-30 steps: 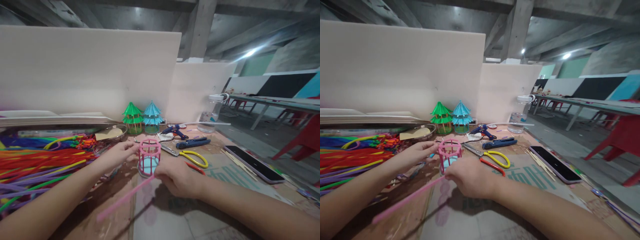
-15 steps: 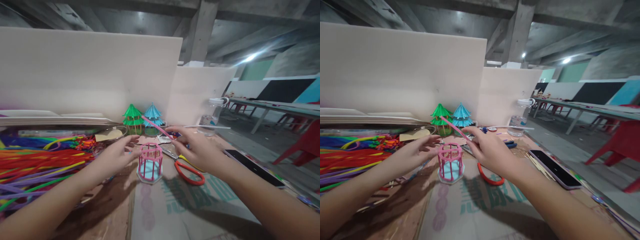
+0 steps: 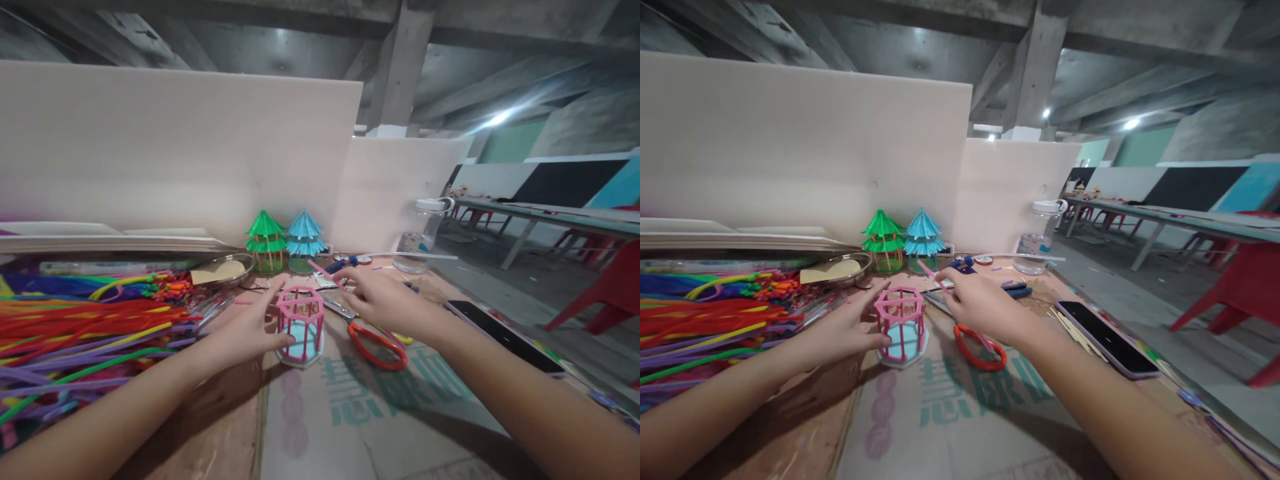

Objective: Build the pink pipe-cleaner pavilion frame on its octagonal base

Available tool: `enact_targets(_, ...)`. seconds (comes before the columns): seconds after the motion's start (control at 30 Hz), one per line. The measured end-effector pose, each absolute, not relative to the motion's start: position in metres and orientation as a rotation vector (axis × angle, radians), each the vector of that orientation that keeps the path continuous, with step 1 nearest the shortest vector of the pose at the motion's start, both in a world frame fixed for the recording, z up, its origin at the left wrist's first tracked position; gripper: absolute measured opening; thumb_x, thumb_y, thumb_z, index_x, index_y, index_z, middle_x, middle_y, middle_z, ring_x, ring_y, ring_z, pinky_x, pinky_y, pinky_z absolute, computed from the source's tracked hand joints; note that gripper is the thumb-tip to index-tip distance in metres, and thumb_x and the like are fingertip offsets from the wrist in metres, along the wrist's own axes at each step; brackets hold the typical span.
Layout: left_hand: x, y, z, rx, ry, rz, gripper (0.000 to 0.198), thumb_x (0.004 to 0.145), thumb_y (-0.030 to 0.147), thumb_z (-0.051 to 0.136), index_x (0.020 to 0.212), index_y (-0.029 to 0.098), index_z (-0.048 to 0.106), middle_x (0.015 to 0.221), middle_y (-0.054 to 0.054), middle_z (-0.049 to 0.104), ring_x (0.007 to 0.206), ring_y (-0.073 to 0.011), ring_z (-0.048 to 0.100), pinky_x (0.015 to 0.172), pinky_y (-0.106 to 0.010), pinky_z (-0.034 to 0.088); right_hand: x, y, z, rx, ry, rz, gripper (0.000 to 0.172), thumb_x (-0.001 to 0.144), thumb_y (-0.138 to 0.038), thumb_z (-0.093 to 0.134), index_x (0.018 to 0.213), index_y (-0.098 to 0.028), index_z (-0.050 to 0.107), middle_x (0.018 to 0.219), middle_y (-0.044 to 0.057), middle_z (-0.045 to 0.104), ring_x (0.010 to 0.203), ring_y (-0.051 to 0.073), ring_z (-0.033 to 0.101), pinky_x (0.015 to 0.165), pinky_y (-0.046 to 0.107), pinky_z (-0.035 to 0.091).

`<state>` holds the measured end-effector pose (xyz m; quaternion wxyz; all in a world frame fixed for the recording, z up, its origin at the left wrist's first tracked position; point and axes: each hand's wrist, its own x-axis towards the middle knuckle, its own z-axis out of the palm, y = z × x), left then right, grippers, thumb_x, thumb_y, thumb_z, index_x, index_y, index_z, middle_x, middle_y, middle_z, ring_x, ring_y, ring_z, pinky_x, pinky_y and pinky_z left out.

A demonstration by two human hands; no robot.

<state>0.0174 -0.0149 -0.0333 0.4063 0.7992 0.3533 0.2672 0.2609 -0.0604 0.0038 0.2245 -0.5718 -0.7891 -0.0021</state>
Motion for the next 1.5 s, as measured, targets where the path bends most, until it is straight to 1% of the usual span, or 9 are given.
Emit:
enact_targets(0.13, 0.02, -0.012, -0.054, 2.038, 0.89, 0.641, 0.073, 0.067, 0.024, 0.071, 0.134, 0.021, 0.043, 0.126, -0.009, 0.062, 0.112, -0.0266, 0.062, 0.095, -0.04, 0.05, 0.275, -0.048, 0.001, -1.613, -2.244, 0.151, 0.022, 0.089, -0.033, 0.053, 0.102, -0.022, 0.068, 0.074, 0.004, 0.071, 0.067, 0.02, 0.062, 0.056, 0.026, 0.035)
enact_targets(0.23, 0.02, -0.012, -0.065, 2.096, 0.819, 0.695, 0.068, 0.07, 0.027, 0.073, 0.132, 0.022, 0.045, 0.133, -0.009, 0.057, 0.119, -0.0267, 0.056, 0.102, -0.042, 0.044, 0.295, -0.032, -0.002, -1.755, -2.214, 0.019, 0.018, 0.088, -0.031, 0.055, 0.083, -0.021, 0.07, 0.081, 0.007, 0.072, 0.071, 0.019, 0.063, 0.057, 0.026, 0.036)
enact_targets(0.37, 0.021, -0.012, -0.071, 2.223, 0.802, 0.852, 0.065, 0.072, 0.036, 0.075, 0.13, 0.023, 0.047, 0.131, -0.009, 0.057, 0.119, -0.0282, 0.055, 0.103, -0.043, 0.044, 0.327, -0.006, -0.016, -1.905, -2.05, 0.007, 0.015, 0.085, -0.028, 0.058, 0.083, -0.017, 0.069, 0.087, 0.011, 0.072, 0.074, 0.022, 0.064, 0.062, 0.028, 0.041)
enact_targets(0.47, 0.02, -0.013, -0.072, 2.377, 0.831, 0.91, 0.065, 0.075, 0.042, 0.073, 0.132, 0.024, 0.047, 0.124, -0.01, 0.061, 0.113, -0.0288, 0.057, 0.098, -0.044, 0.046, 0.346, 0.009, -0.032, -1.921, -1.981, 0.042, 0.016, 0.083, -0.023, 0.061, 0.093, -0.015, 0.07, 0.094, 0.013, 0.072, 0.082, 0.023, 0.066, 0.068, 0.029, 0.045)
enact_targets(0.57, 0.019, -0.016, -0.071, 2.462, 0.81, 0.957, 0.058, 0.076, 0.04, 0.072, 0.128, 0.025, 0.051, 0.124, -0.01, 0.062, 0.113, -0.0294, 0.057, 0.098, -0.045, 0.045, 0.356, 0.018, -0.047, -1.892, -1.913, 0.058, 0.032, 0.084, -0.027, 0.061, 0.113, -0.015, 0.065, 0.106, 0.014, 0.071, 0.095, 0.025, 0.066, 0.08, 0.031, 0.048)
enact_targets(0.77, 0.019, -0.019, -0.068, 2.567, 0.76, 0.958, 0.054, 0.081, 0.038, 0.067, 0.13, 0.025, 0.049, 0.125, -0.01, 0.062, 0.114, -0.0279, 0.058, 0.098, -0.042, 0.047, 0.357, 0.032, -0.073, -1.828, -1.798, 0.062, 0.049, 0.089, -0.028, 0.053, 0.135, -0.011, 0.049, 0.135, 0.02, 0.056, 0.124, 0.028, 0.054, 0.101, 0.04, 0.042)
enact_targets(0.93, 0.02, -0.017, -0.069, 2.588, 0.766, 0.936, 0.056, 0.081, 0.038, 0.066, 0.132, 0.025, 0.047, 0.129, -0.01, 0.06, 0.116, -0.0283, 0.057, 0.1, -0.042, 0.046, 0.351, 0.037, -0.086, -1.756, -1.805, 0.124, 0.044, 0.093, -0.024, 0.047, 0.136, -0.013, 0.049, 0.133, 0.017, 0.059, 0.122, 0.025, 0.057, 0.103, 0.04, 0.042)
enact_targets(1.17, 0.019, -0.018, -0.071, 2.55, 0.777, 0.925, 0.052, 0.082, 0.037, 0.065, 0.13, 0.025, 0.049, 0.126, -0.01, 0.06, 0.113, -0.0273, 0.057, 0.098, -0.041, 0.047, 0.338, 0.047, -0.084, -1.728, -1.787, 0.143, 0.045, 0.088, -0.027, 0.057, 0.131, -0.011, 0.054, 0.131, 0.018, 0.06, 0.121, 0.026, 0.057, 0.101, 0.04, 0.043)
enact_targets(1.5, 0.02, -0.013, -0.077, 2.609, 0.714, 0.981, 0.058, 0.081, 0.033, 0.069, 0.133, 0.025, 0.045, 0.127, -0.008, 0.058, 0.115, -0.0253, 0.055, 0.099, -0.041, 0.045, 0.33, 0.052, -0.087, -1.735, -1.618, 0.155, 0.024, 0.08, -0.017, 0.059, 0.103, -0.016, 0.067, 0.107, 0.013, 0.07, 0.106, 0.027, 0.062, 0.095, 0.037, 0.044)
